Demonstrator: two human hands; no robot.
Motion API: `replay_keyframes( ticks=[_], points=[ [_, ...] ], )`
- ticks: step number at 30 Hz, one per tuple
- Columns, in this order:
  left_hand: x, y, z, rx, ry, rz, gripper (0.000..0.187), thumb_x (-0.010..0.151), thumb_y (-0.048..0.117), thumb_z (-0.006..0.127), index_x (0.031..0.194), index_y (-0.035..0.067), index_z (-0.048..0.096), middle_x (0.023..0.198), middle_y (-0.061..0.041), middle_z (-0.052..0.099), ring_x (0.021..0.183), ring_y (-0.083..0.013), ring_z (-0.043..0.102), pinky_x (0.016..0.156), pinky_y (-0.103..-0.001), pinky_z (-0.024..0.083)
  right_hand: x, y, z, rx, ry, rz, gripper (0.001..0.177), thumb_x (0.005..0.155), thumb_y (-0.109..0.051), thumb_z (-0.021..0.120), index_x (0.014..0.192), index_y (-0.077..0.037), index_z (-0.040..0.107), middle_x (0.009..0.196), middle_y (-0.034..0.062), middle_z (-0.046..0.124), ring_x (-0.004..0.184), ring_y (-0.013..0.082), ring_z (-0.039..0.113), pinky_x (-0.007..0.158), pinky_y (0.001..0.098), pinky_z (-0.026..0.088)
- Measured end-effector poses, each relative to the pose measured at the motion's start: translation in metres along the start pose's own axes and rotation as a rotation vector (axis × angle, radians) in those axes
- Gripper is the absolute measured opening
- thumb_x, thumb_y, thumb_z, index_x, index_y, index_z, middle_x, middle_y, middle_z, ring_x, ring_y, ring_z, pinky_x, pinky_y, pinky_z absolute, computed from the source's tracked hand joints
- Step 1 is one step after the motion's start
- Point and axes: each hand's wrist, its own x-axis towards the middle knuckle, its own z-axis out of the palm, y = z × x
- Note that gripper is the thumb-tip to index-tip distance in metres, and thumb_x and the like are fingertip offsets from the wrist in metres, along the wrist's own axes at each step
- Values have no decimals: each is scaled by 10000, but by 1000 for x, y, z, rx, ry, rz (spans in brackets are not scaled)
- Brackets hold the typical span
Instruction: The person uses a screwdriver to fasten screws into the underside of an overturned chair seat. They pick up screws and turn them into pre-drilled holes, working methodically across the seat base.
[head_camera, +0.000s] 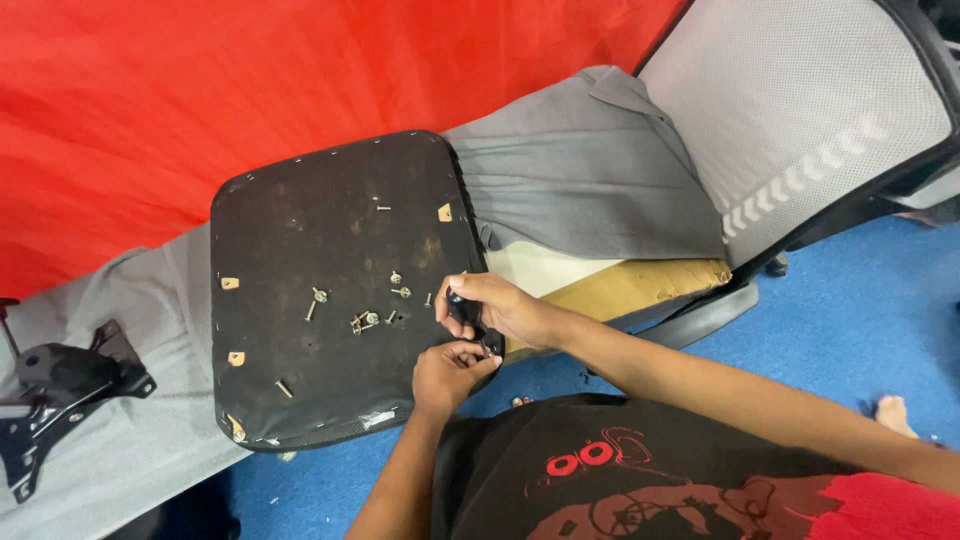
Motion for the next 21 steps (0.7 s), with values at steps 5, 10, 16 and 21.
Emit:
replay_keyframes(
  ticks=[5, 10, 16, 21],
  points=[
    [-1, 0, 0, -14, -5, -50, 280, 672, 341, 917, 840, 136, 828, 670, 22, 732, 583, -78, 657, 597, -276, 532, -2, 0, 1, -4, -30, 53, 403, 1073, -361, 497, 997, 9, 640, 903, 100, 635, 801, 158, 613, 712, 308, 506],
    [0, 1, -2, 68, -13, -34, 323, 667, 393, 922, 814, 123, 821, 677, 24, 734, 588, -82, 666, 603, -291, 538, 1, -9, 11, -15, -60, 56, 304, 1046, -275, 509, 1000, 4, 619, 934, 135, 662, 825, 186, 635, 743, 318, 520],
    [0, -4, 0, 23, 2, -8, 327, 658, 396, 916, 851, 146, 830, 676, 36, 747, 594, -78, 681, 611, -281, 547, 8, -21, 17, -90, -51, 24, 234, 937, -172, 418, 974, -16, 589, 959, 166, 702, 858, 217, 668, 782, 351, 536],
    [2, -8, 2, -3, 19, 15, 337, 659, 388, 917, 872, 139, 839, 690, 48, 748, 608, -59, 687, 609, -259, 546, 17, -21, 15, -192, -70, -53, 290, 923, -195, 387, 946, -15, 614, 974, 156, 724, 860, 200, 657, 842, 350, 532]
  ],
)
